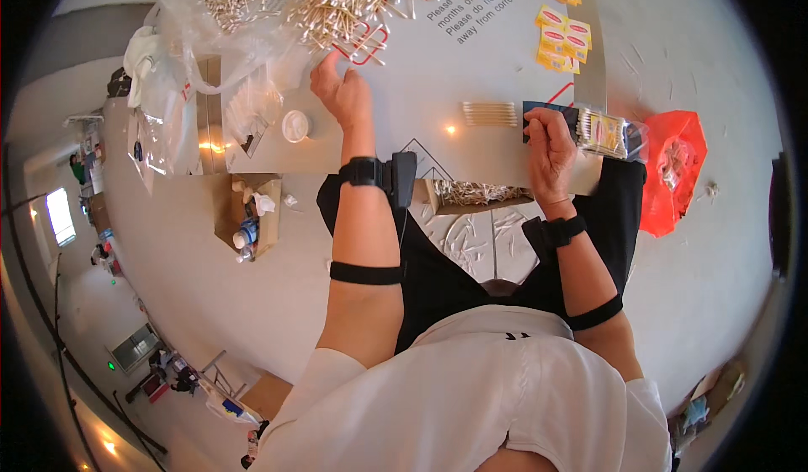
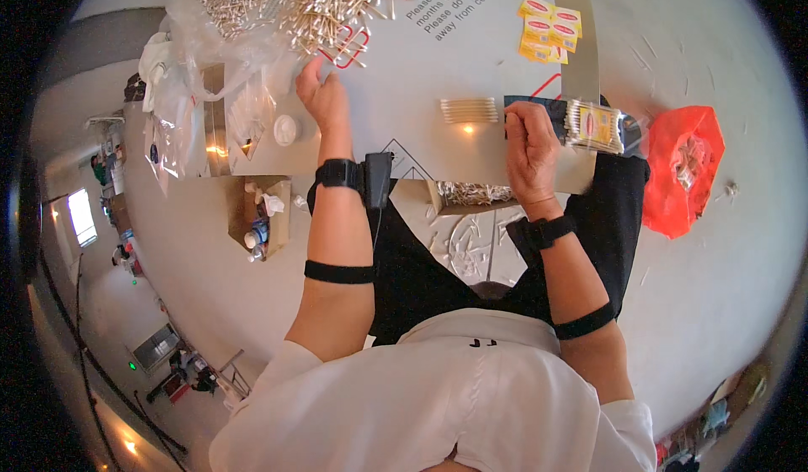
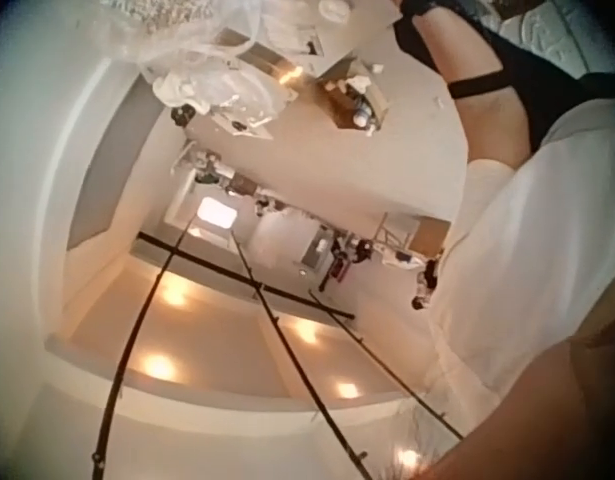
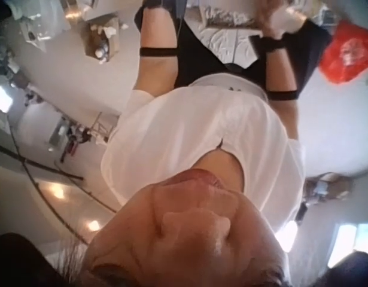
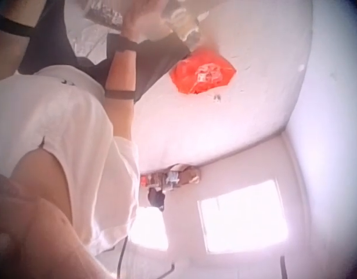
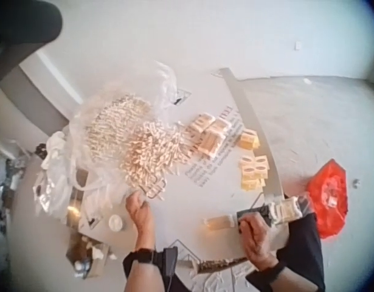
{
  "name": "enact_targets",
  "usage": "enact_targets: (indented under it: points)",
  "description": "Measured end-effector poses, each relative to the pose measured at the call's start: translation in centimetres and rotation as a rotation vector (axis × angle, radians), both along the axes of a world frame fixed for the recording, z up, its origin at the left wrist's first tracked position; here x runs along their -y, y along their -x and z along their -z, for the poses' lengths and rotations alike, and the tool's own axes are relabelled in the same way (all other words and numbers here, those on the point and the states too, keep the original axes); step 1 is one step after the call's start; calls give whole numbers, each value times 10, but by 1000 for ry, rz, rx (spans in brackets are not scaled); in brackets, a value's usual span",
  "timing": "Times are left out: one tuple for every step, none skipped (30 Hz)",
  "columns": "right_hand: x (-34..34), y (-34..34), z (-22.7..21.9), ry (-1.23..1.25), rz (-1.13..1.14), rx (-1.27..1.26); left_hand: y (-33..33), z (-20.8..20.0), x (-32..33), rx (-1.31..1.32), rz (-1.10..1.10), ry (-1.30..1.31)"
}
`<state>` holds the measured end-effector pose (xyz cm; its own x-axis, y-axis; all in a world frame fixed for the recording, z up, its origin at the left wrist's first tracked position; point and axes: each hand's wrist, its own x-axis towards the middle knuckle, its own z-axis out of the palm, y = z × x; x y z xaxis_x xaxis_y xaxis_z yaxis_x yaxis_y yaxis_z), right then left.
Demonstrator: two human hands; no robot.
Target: The recorder is organizing cotton swabs into groups, placing them into small plastic bags, and sealing the bags with adhesive labels.
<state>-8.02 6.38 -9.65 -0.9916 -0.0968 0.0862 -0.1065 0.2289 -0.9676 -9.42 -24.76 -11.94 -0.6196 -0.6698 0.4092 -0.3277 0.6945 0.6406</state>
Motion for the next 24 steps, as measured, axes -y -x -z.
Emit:
enact_targets:
  points:
    - [1, 0, 0, -17, 2, -27, 7, -2, 2, -11, 17, 0]
    - [1, 0, -2, -11, -2, -6, 13, -4, 5, -16, 12, 6]
    - [1, 0, -2, -9, -2, -9, 20, -8, 3, -18, 28, -17]
    - [1, 0, -1, -22, -2, -6, 25, -12, 2, -19, 44, -39]
    - [1, 0, -1, -34, -2, -3, 26, -17, 2, -22, 43, -37]
    - [-1, -1, -1, -34, 2, -6, 28, -24, -1, 122, 103, 109]
    - [-2, -1, 0, -38, 5, 3, 30, -30, -4, 265, 162, 256]
    - [-3, -1, 2, -43, 8, 12, 32, -33, -6, 262, 166, 255]
    - [-2, -1, 2, -39, 7, 10, 31, -35, -3, 292, 197, 351]
    - [-1, -1, 2, -36, 1, -12, 31, -37, 0, 323, 229, 447]
    - [-1, 0, 2, -33, -5, -35, 32, -38, 2, 321, 229, 448]
    - [0, 0, 1, -30, -5, -36, 32, -39, 5, 319, 316, 435]
    - [0, 1, 0, -51, -7, -60, 33, -39, 8, 316, 403, 420]
    - [1, 1, -2, -72, -9, -84, 33, -38, 7, 315, 402, 422]
    - [1, 1, -2, -71, -10, -86, 35, -37, 0, 271, 450, 400]
    - [2, 1, -2, -55, -15, -78, 36, -34, -8, 225, 499, 377]
    - [3, 1, -3, -38, -21, -71, 37, -32, -17, 223, 496, 378]
    - [4, 1, -2, -38, -23, -73, 39, -29, -28, 198, 566, 360]
    - [5, 1, -1, -43, -20, -79, 41, -27, -42, 172, 635, 341]
    - [6, 1, 0, -47, -18, -85, 39, -25, -59, 181, 666, 327]
    - [4, 1, 0, -49, -17, -86, 36, -25, -80, 190, 700, 310]
    - [4, 1, -1, -66, -5, -92, 32, -25, -96, 189, 697, 313]
    - [5, 1, -3, -80, 5, -99, 27, -26, -109, 202, 717, 302]
    - [4, 1, -2, -81, 4, -100, 23, -28, -117, 215, 741, 287]
